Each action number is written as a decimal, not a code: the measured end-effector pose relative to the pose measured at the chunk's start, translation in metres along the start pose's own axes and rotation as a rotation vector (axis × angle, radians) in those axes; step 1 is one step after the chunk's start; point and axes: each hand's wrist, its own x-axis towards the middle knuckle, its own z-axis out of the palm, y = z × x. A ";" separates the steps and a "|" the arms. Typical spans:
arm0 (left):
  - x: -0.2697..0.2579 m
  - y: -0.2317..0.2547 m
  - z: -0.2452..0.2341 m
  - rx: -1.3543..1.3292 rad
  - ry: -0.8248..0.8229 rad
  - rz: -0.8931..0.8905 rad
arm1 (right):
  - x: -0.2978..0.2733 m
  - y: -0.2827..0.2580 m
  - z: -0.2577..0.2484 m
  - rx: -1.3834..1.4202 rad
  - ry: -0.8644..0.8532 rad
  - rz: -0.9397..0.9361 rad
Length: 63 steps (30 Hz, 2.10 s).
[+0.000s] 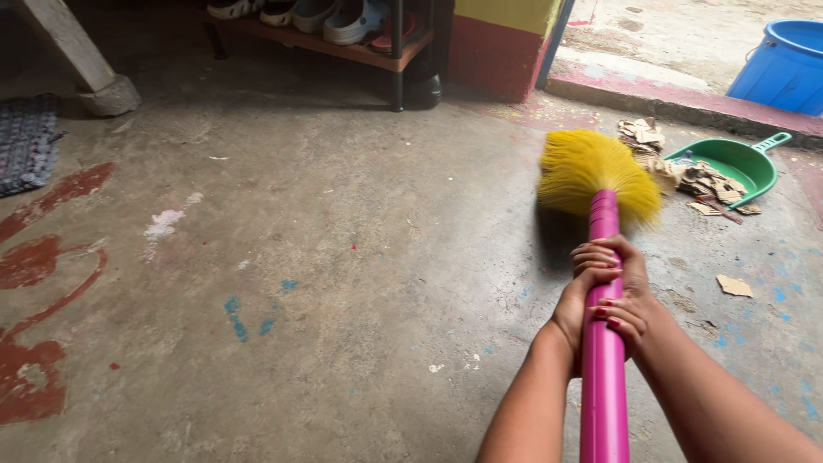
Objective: The person sweeps debris across a concrete floor using a broom, moving it toward a green dustpan.
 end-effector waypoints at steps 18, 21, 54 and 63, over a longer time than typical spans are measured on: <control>-0.194 0.147 0.014 -0.382 -0.320 -0.234 | 0.101 0.200 0.119 0.047 -0.259 0.577; -0.197 0.155 -0.003 -0.258 -0.097 0.183 | 0.107 0.233 0.107 0.022 -0.074 0.594; -0.049 0.041 0.051 -0.095 -0.213 -0.192 | 0.009 0.011 0.061 0.152 -0.347 0.206; -0.180 0.125 0.063 -0.186 -0.209 -0.257 | 0.061 0.157 0.132 0.171 -0.314 0.376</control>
